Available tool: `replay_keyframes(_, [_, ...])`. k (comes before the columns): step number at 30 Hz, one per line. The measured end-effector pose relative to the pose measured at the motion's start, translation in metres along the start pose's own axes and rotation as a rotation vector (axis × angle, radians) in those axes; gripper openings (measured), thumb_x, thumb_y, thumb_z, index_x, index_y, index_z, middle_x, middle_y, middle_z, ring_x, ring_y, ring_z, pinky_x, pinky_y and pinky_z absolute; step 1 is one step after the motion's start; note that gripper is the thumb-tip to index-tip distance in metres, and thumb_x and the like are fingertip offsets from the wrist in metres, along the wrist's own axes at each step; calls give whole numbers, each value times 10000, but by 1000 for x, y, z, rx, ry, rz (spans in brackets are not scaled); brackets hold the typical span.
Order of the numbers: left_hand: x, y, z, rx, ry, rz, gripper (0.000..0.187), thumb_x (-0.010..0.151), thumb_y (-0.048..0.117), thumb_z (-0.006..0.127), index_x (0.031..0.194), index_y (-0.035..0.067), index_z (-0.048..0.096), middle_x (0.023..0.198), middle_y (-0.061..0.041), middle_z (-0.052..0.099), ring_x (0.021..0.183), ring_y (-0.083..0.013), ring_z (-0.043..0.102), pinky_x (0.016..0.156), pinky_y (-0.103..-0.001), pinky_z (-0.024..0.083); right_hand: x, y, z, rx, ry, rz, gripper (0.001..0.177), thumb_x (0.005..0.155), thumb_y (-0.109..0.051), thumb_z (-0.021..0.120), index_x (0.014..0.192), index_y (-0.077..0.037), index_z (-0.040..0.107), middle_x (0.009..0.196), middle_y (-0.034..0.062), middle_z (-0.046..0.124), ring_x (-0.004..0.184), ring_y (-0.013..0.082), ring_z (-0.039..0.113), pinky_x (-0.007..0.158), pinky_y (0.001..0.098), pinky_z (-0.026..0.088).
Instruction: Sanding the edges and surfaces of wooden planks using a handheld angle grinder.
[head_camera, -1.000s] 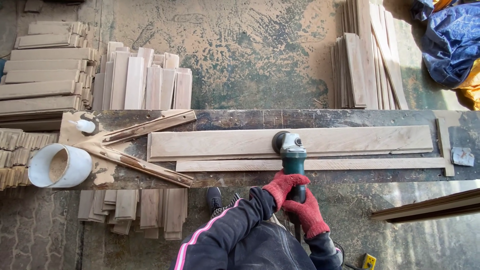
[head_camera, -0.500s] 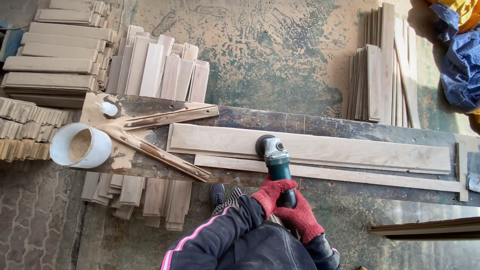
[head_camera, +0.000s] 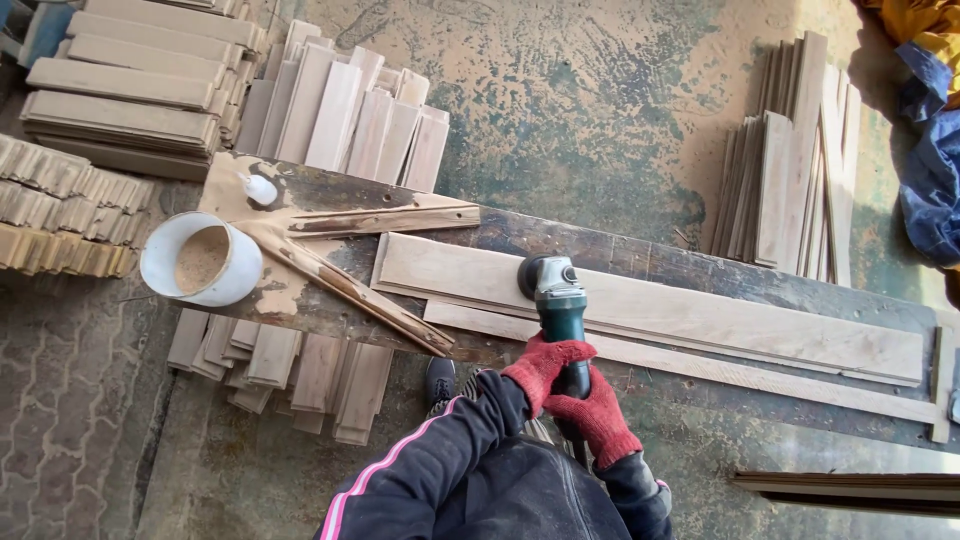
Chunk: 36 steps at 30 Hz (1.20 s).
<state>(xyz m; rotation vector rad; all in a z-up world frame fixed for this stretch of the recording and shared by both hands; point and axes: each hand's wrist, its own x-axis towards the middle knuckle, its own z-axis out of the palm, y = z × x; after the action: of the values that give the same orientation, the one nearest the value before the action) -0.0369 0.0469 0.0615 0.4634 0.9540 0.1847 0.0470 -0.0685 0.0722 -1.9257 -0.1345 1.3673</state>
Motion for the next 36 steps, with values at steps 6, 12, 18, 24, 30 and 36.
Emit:
replay_keyframes(6, [-5, 6, -16, 19, 1, -40, 435, 700, 181, 828, 1090, 50, 685, 887, -109, 702, 723, -223, 650, 641, -369, 558, -2, 1, 14, -26, -22, -6, 555, 637, -16, 875, 1152, 23, 672, 865, 195, 721, 682, 270, 665, 570, 355, 532])
replay_keyframes(12, [21, 4, 20, 104, -49, -98, 501, 696, 187, 823, 1156, 72, 662, 941, -111, 701, 778, -240, 655, 706, -368, 573, 2, 6, -14, 118, 56, -25, 455, 689, 1, 839, 1099, 48, 648, 728, 202, 658, 540, 292, 608, 453, 368, 483])
replay_keyframes(18, [31, -18, 54, 133, -80, -106, 497, 674, 175, 838, 1131, 64, 673, 970, -103, 705, 824, -231, 665, 782, -356, 575, 2, 15, -51, 157, 63, 22, 450, 729, -2, 788, 1132, 68, 601, 717, 240, 621, 542, 354, 621, 453, 426, 504])
replay_keyframes(24, [3, 0, 50, 130, -56, -28, 422, 724, 178, 793, 1108, 45, 680, 941, -118, 707, 806, -237, 674, 780, -361, 587, 1, 7, -49, 92, 38, 30, 457, 711, 3, 805, 1123, 52, 615, 726, 228, 628, 529, 327, 588, 446, 411, 474])
replay_keyframes(30, [-4, 22, -1, 49, 17, -19, 552, 686, 231, 822, 1172, 44, 639, 985, -130, 685, 853, -249, 664, 790, -394, 588, 4, -16, 5, -22, -10, 14, 466, 686, -8, 857, 1101, 46, 653, 725, 209, 654, 545, 289, 588, 456, 368, 452])
replay_keyframes(36, [-27, 50, -65, 14, 55, 9, 596, 680, 242, 821, 1213, 51, 635, 998, -126, 694, 845, -236, 671, 757, -371, 589, 4, -27, 70, -23, -105, 35, 487, 700, 39, 830, 1142, 40, 626, 752, 204, 651, 535, 284, 590, 446, 353, 464])
